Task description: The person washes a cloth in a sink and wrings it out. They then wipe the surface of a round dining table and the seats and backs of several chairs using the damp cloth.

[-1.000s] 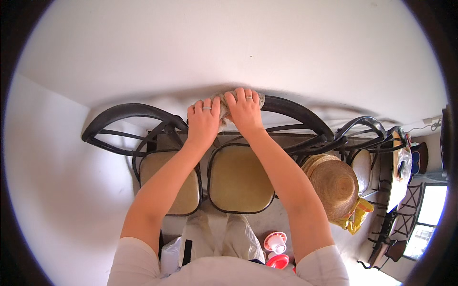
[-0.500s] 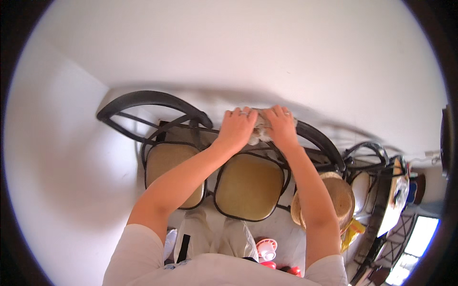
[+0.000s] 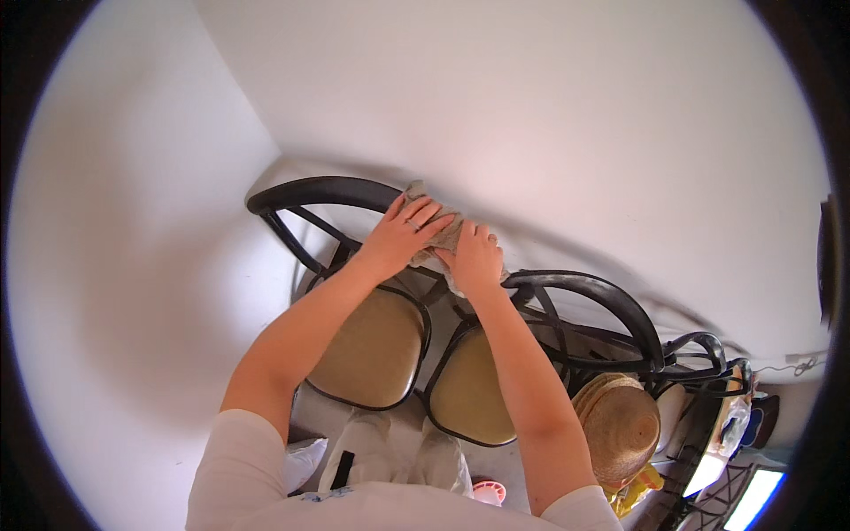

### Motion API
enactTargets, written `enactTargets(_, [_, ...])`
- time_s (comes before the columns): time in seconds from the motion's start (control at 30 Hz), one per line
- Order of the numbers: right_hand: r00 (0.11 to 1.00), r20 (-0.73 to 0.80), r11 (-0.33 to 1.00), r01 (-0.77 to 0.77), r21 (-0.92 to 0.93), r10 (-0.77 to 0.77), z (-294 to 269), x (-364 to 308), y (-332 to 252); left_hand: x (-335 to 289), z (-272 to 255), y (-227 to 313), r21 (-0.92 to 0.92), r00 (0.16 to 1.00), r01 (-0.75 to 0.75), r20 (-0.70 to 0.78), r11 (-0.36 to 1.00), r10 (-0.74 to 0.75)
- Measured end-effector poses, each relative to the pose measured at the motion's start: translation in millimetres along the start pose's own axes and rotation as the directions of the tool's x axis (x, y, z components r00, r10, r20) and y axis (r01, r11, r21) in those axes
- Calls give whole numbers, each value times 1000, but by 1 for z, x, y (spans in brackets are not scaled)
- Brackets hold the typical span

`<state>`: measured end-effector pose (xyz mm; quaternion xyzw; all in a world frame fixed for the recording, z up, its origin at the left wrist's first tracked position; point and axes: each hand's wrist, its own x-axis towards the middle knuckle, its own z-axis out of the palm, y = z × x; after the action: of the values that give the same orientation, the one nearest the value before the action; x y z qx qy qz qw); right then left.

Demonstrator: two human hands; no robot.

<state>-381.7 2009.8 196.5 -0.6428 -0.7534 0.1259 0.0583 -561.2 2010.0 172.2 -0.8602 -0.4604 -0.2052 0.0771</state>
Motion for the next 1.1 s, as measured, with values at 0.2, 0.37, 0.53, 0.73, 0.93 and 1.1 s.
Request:
enactTargets(0.2, [970,-245,958,-59,-281,-12,32,28,-61,-9,10,-44,26,982,45,-185,999,-39])
enactTargets(0.37, [792,-565,938,28,-346,-232,82,54,-104,-32,-6,-105,49,976,84,-203,995,-73])
enactTargets(0.53, [735,-590,937,189,-295,-334,111,82,-178,-82,-33,-157,148,969,229,-132,962,-210])
enactTargets(0.73, [657,-586,880,381,-285,-474,130,86,-239,-119,-63,-172,224,920,391,-85,893,-382])
enactTargets(0.93, [650,-538,842,451,-296,-537,98,88,-207,-105,-47,-163,368,908,418,-147,830,-392])
enactTargets(1.1, [760,-496,905,309,-292,-420,74,78,-142,-57,-26,-132,220,958,285,-92,933,-271])
